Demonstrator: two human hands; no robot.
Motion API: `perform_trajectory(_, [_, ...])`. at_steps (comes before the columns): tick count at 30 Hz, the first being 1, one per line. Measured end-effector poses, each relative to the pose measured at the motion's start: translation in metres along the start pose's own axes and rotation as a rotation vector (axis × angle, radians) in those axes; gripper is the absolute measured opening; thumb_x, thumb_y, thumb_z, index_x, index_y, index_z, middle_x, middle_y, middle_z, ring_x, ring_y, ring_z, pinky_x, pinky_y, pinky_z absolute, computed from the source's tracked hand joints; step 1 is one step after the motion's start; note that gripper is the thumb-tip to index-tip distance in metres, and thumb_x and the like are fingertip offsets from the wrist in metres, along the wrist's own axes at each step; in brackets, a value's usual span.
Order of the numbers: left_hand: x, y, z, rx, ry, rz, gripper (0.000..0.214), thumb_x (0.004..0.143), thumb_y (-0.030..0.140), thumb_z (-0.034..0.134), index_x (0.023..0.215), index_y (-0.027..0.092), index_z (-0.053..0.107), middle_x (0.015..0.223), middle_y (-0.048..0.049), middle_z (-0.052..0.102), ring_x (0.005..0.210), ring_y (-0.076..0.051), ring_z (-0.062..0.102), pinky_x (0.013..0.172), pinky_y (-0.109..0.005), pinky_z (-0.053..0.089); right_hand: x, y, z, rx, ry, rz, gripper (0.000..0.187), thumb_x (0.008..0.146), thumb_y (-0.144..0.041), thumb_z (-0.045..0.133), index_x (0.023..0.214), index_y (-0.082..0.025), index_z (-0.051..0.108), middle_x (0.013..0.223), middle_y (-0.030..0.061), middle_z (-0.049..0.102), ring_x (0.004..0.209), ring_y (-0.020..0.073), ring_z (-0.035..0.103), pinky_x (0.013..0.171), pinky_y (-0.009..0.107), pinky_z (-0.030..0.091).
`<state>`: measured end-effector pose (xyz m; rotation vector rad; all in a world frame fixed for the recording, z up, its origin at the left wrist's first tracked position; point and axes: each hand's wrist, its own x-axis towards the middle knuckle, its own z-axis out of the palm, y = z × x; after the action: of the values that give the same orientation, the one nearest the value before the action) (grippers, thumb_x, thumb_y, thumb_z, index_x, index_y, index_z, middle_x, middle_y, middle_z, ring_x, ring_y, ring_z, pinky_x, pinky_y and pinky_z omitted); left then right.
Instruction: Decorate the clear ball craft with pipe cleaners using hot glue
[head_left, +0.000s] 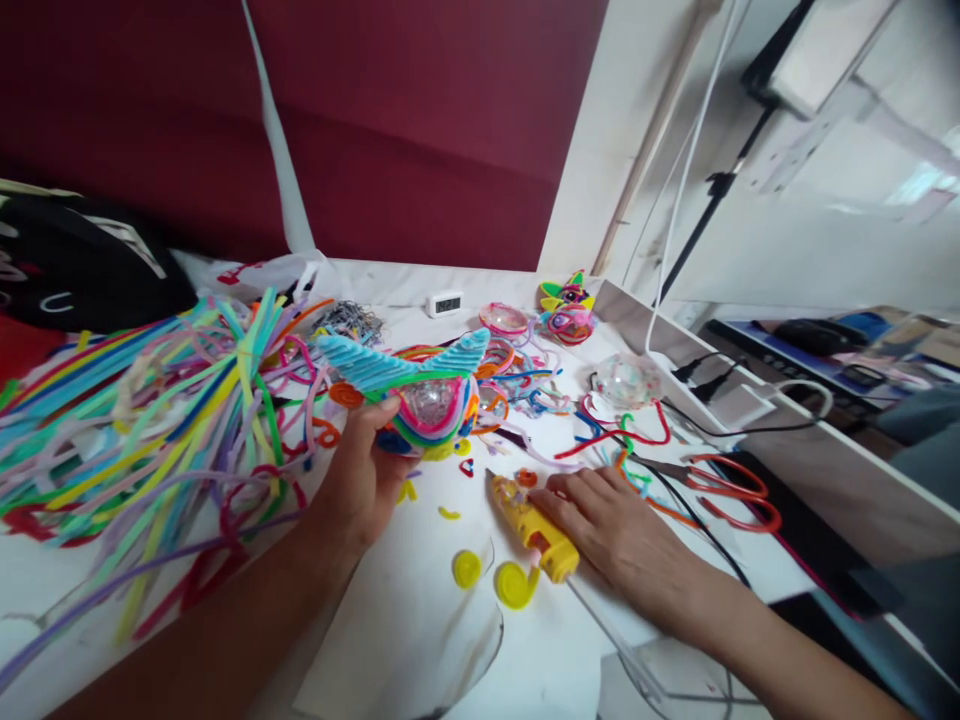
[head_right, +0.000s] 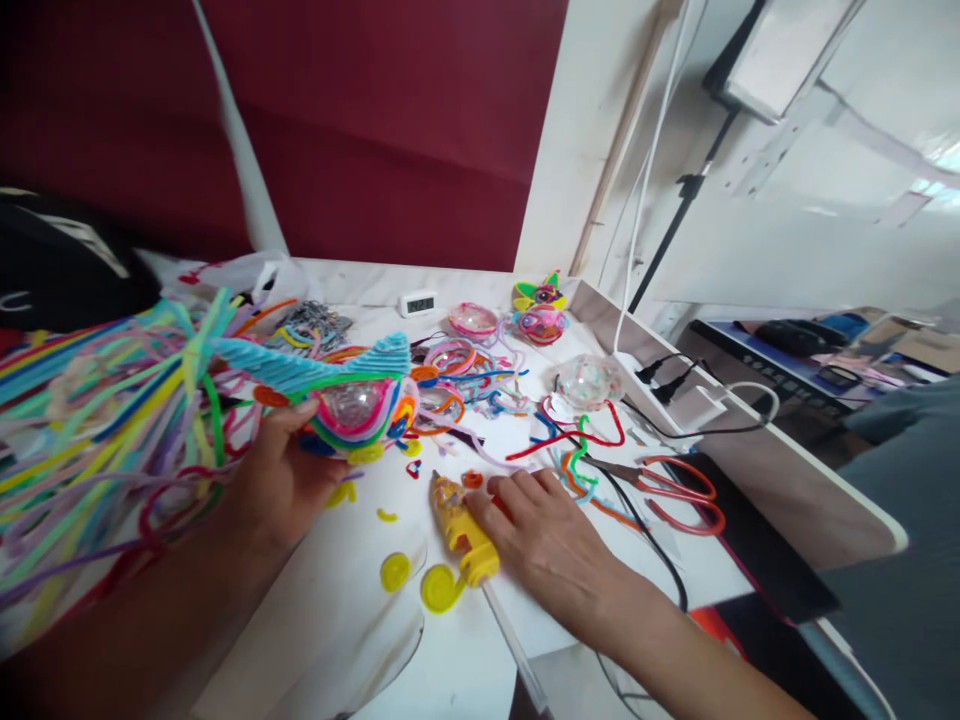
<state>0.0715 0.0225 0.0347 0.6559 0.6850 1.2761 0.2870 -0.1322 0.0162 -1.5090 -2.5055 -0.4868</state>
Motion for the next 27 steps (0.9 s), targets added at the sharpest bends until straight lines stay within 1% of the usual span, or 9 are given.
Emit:
perform_trajectory(3, [0.000,0.001,0.000,-0.005,0.000,0.000,0.031,0.061,0.027,0.083,0.082,0.020,0.061,0.080,0.0032,0.070,0.065,-0.011,0.059,0.049,-0.018,0.043,-0.008,0.010,-0.012,0.260,-0.117,0.025,0.035,0.105,-0.024,0.049,0.139,-0.019,0.055,0.128,0.0126,0.067,0.112,0.0253,0.064,0.092,0.042,0.055])
perform_trajectory(5, [0.000,0.001,0.001,-0.001,0.005,-0.001,0.031,0.061,0.027,0.083,0.082,0.020,0.062,0.080,0.0033,0.070,0.064,-0.011,0.058,0.048,-0.018,0.042,-0.016,0.026,-0.021,0.366,-0.109,0.066,0.035,0.104,-0.026,0.053,0.139,-0.023,0.055,0.135,0.0108,0.063,0.123,0.0233,0.061,0.099,0.039,0.054])
perform_trajectory(7, [0.000,0.000,0.001,0.005,0.020,0.005,0.030,0.059,0.027,0.083,0.081,0.020,0.063,0.078,0.0037,0.070,0.064,-0.012,0.058,0.048,-0.019,0.043,-0.024,0.049,-0.026,0.343,-0.023,0.212,0.034,0.104,-0.018,0.049,0.136,-0.023,0.058,0.130,0.0098,0.064,0.116,0.0195,0.064,0.096,0.033,0.055])
perform_trajectory(9, [0.000,0.000,0.001,0.006,0.022,0.025,0.030,0.058,0.027,0.083,0.081,0.021,0.065,0.079,0.0039,0.070,0.068,-0.013,0.060,0.052,-0.021,0.047,-0.029,0.074,-0.025,0.271,0.084,0.292,0.022,0.102,-0.019,0.052,0.119,-0.020,0.066,0.115,0.0094,0.069,0.102,0.0199,0.069,0.085,0.032,0.056])
perform_trajectory(12, [0.001,-0.001,0.000,0.005,0.004,0.044,0.029,0.059,0.028,0.083,0.080,0.021,0.066,0.078,0.0042,0.069,0.072,-0.014,0.062,0.058,-0.023,0.052,-0.026,0.100,-0.014,0.201,0.058,0.321,0.019,0.100,-0.017,0.053,0.108,-0.016,0.070,0.103,0.0100,0.072,0.091,0.0216,0.071,0.080,0.034,0.056])
perform_trajectory(16, [0.001,-0.001,0.000,-0.008,-0.002,0.045,0.030,0.060,0.029,0.085,0.082,0.021,0.066,0.082,0.0035,0.068,0.078,-0.015,0.063,0.058,-0.021,0.052,-0.008,0.105,0.001,0.127,-0.182,0.216,0.033,0.087,0.000,0.051,0.107,-0.015,0.073,0.106,0.0112,0.074,0.099,0.0239,0.068,0.087,0.034,0.054])
perform_trajectory(18, [0.000,0.000,0.001,-0.016,-0.002,0.043,0.032,0.059,0.029,0.085,0.083,0.021,0.066,0.084,0.0032,0.069,0.079,-0.015,0.063,0.057,-0.021,0.051,0.001,0.102,0.006,0.093,-0.247,0.193,0.041,0.082,0.005,0.049,0.107,-0.015,0.073,0.105,0.0109,0.074,0.100,0.0244,0.066,0.088,0.034,0.052])
perform_trajectory(23, [-0.001,0.000,0.002,-0.018,-0.009,0.062,0.034,0.058,0.026,0.086,0.083,0.021,0.065,0.087,0.0042,0.070,0.081,-0.014,0.063,0.063,-0.022,0.054,0.013,0.105,0.016,0.065,-0.297,0.155,0.030,0.087,0.002,0.050,0.094,-0.015,0.074,0.091,0.0104,0.074,0.088,0.0239,0.062,0.078,0.033,0.046])
perform_trajectory(27, [0.000,-0.001,-0.001,-0.007,-0.010,0.056,0.032,0.061,0.029,0.085,0.084,0.022,0.063,0.081,0.0054,0.067,0.078,-0.014,0.062,0.058,-0.021,0.050,0.015,0.112,0.018,0.052,-0.298,0.130,0.026,0.087,0.000,0.051,0.089,-0.016,0.073,0.087,0.0099,0.072,0.084,0.0224,0.062,0.076,0.033,0.045])
